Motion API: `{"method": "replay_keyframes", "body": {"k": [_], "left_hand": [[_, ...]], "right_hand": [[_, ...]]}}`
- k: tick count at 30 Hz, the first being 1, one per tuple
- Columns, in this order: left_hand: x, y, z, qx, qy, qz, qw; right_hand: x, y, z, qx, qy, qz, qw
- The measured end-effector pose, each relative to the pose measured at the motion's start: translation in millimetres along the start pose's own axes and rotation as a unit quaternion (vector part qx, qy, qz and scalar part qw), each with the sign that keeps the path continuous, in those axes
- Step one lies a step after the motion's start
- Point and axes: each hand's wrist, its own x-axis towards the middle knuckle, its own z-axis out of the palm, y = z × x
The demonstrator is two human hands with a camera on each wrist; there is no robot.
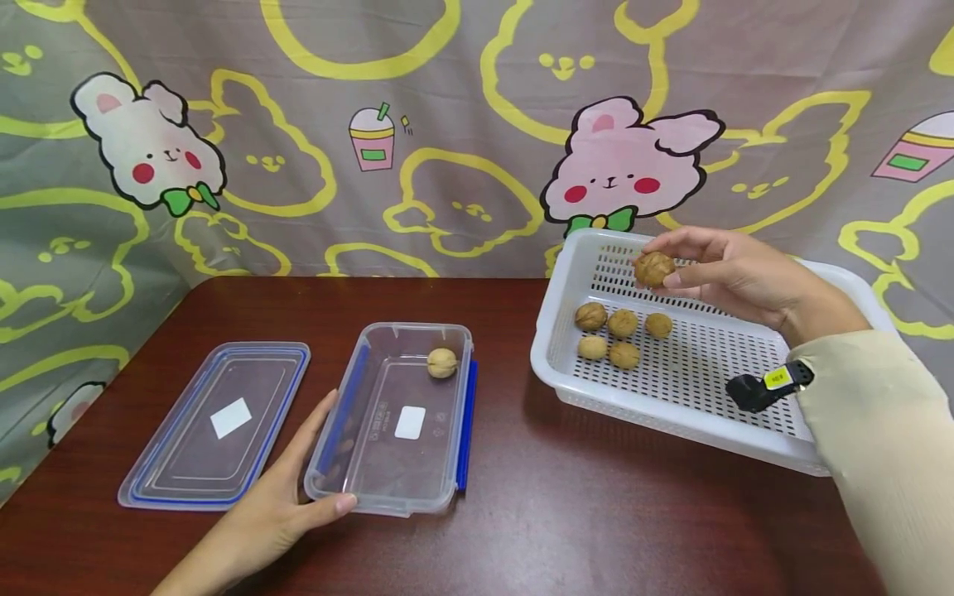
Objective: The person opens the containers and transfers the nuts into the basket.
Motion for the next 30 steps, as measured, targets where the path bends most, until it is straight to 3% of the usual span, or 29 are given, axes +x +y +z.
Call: {"method": "replay_keyframes", "body": {"k": [3, 7, 11, 15, 25, 30], "left_hand": [[0.0, -0.4, 0.1, 0.002, 0.0, 0.0, 1.0], [-0.2, -0.7, 0.4, -0.002, 0.0, 0.001, 1.0], [-0.1, -1.0, 0.5, -0.001, 0.0, 0.003, 1.0], [0.2, -1.6, 0.9, -0.002, -0.001, 0.007, 1.0], [-0.1, -0.5, 0.9, -0.006, 0.0, 0.005, 1.0], [0.0, 0.3, 1.2, -0.005, 0.001, 0.002, 1.0]], "right_hand": [[-1.0, 11.3, -4.5, -0.038, -0.011, 0.016, 0.9991], [0.2, 25.2, -8.8, -0.045, -0.064, 0.014, 0.9968], [3.7, 34.9, -11.5, -0.029, -0.139, 0.011, 0.9898], [6.2, 40.2, -12.5, -0.009, -0.18, 0.022, 0.9834], [7.3, 45.5, -14.3, -0.03, -0.198, 0.099, 0.9747], [8.3, 47.2, -12.9, -0.043, -0.186, 0.138, 0.9718]]}}
